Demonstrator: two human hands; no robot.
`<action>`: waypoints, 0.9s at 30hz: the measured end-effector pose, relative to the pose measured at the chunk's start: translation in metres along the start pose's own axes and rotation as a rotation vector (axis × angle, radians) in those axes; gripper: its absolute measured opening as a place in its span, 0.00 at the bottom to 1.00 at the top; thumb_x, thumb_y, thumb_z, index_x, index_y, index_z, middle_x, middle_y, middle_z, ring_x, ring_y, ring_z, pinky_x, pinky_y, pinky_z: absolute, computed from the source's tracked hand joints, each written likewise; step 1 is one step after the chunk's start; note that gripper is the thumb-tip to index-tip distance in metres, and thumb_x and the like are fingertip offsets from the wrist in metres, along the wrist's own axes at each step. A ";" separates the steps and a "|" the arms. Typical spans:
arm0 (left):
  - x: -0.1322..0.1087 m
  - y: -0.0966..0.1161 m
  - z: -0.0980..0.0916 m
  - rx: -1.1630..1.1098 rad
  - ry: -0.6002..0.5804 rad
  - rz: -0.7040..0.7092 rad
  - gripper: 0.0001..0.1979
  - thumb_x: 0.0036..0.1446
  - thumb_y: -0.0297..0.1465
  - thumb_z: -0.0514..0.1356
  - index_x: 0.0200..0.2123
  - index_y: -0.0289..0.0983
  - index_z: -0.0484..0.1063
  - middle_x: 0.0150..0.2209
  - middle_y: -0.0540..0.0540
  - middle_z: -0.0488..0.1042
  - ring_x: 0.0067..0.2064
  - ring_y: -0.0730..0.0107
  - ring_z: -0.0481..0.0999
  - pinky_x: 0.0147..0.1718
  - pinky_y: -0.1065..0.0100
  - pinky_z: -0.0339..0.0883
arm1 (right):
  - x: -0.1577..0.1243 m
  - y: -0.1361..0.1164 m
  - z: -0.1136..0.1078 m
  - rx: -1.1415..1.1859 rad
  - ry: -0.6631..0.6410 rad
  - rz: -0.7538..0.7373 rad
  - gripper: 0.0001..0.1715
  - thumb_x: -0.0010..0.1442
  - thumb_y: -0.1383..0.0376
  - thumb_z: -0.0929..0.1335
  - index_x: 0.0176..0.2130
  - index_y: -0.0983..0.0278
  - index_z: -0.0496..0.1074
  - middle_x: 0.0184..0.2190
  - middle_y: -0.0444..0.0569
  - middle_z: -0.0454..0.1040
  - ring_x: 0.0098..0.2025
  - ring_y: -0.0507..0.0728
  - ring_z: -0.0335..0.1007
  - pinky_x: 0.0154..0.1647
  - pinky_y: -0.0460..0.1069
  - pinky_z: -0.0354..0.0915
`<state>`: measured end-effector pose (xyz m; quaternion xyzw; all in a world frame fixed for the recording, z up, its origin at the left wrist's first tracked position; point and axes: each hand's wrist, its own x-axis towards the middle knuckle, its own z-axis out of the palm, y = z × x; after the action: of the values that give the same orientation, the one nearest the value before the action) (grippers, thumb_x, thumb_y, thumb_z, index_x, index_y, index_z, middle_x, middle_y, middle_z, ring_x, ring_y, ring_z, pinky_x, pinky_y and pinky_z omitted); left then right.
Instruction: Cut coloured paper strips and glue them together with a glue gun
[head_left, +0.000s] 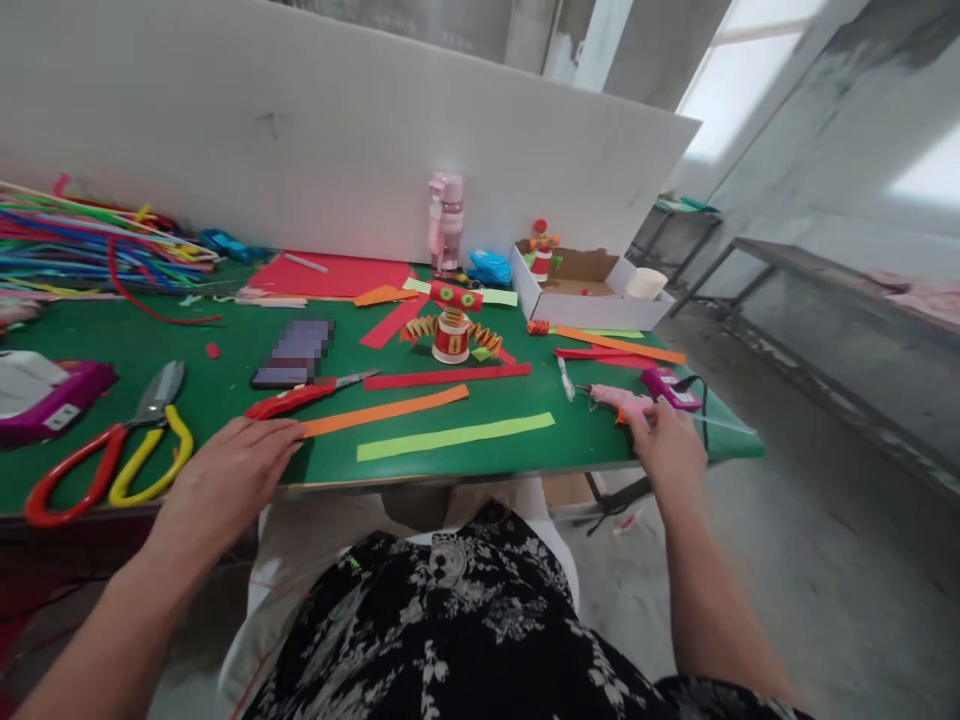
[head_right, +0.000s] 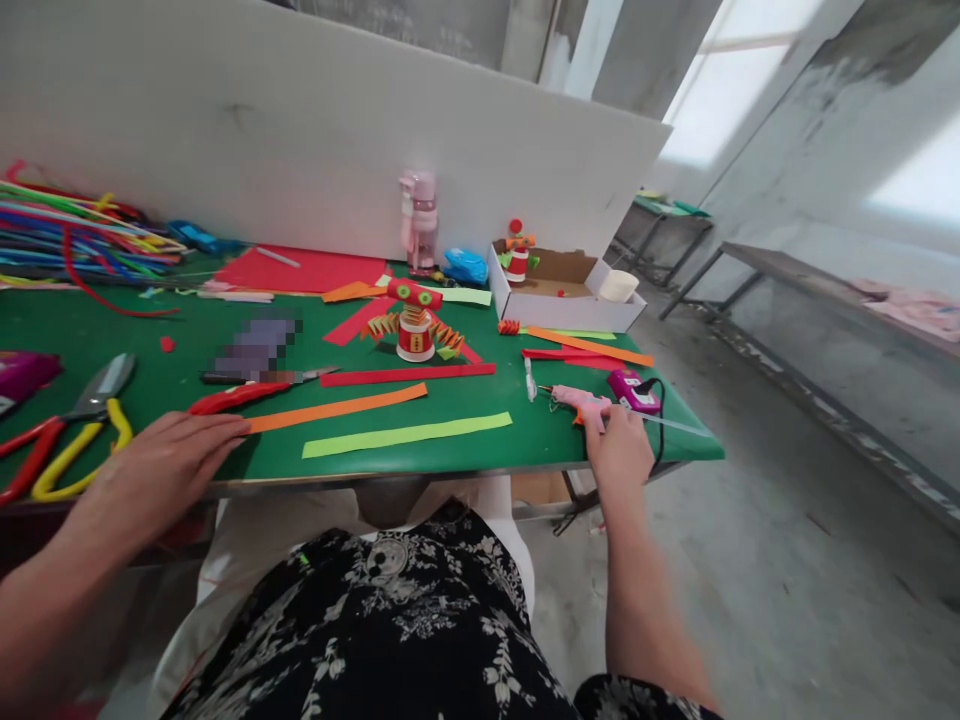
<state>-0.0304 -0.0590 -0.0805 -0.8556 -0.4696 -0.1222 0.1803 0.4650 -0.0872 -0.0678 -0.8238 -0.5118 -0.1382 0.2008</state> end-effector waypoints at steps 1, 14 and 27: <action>0.005 -0.002 0.000 -0.001 -0.024 0.013 0.21 0.69 0.31 0.45 0.42 0.31 0.77 0.44 0.39 0.82 0.45 0.59 0.78 0.50 0.59 0.67 | -0.007 -0.011 -0.001 0.038 0.090 -0.048 0.21 0.66 0.54 0.62 0.36 0.66 0.74 0.36 0.60 0.77 0.37 0.63 0.71 0.34 0.53 0.61; 0.037 0.011 0.003 0.152 -0.151 -0.031 0.19 0.66 0.26 0.47 0.29 0.34 0.75 0.30 0.42 0.79 0.30 0.64 0.76 0.27 0.66 0.59 | -0.100 -0.175 0.015 0.373 -0.275 -1.064 0.14 0.70 0.62 0.63 0.49 0.67 0.71 0.42 0.56 0.76 0.44 0.61 0.66 0.48 0.55 0.61; 0.051 0.081 -0.038 0.252 0.265 0.108 0.11 0.59 0.24 0.52 0.27 0.42 0.66 0.26 0.47 0.68 0.33 0.58 0.69 0.31 0.61 0.62 | -0.105 -0.123 -0.010 1.225 -0.896 0.015 0.30 0.65 0.44 0.61 0.33 0.66 0.75 0.29 0.52 0.78 0.24 0.52 0.69 0.25 0.47 0.66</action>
<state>0.0641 -0.0760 -0.0423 -0.8265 -0.4068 -0.1641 0.3528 0.3077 -0.1261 -0.0814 -0.5459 -0.5240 0.5199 0.3963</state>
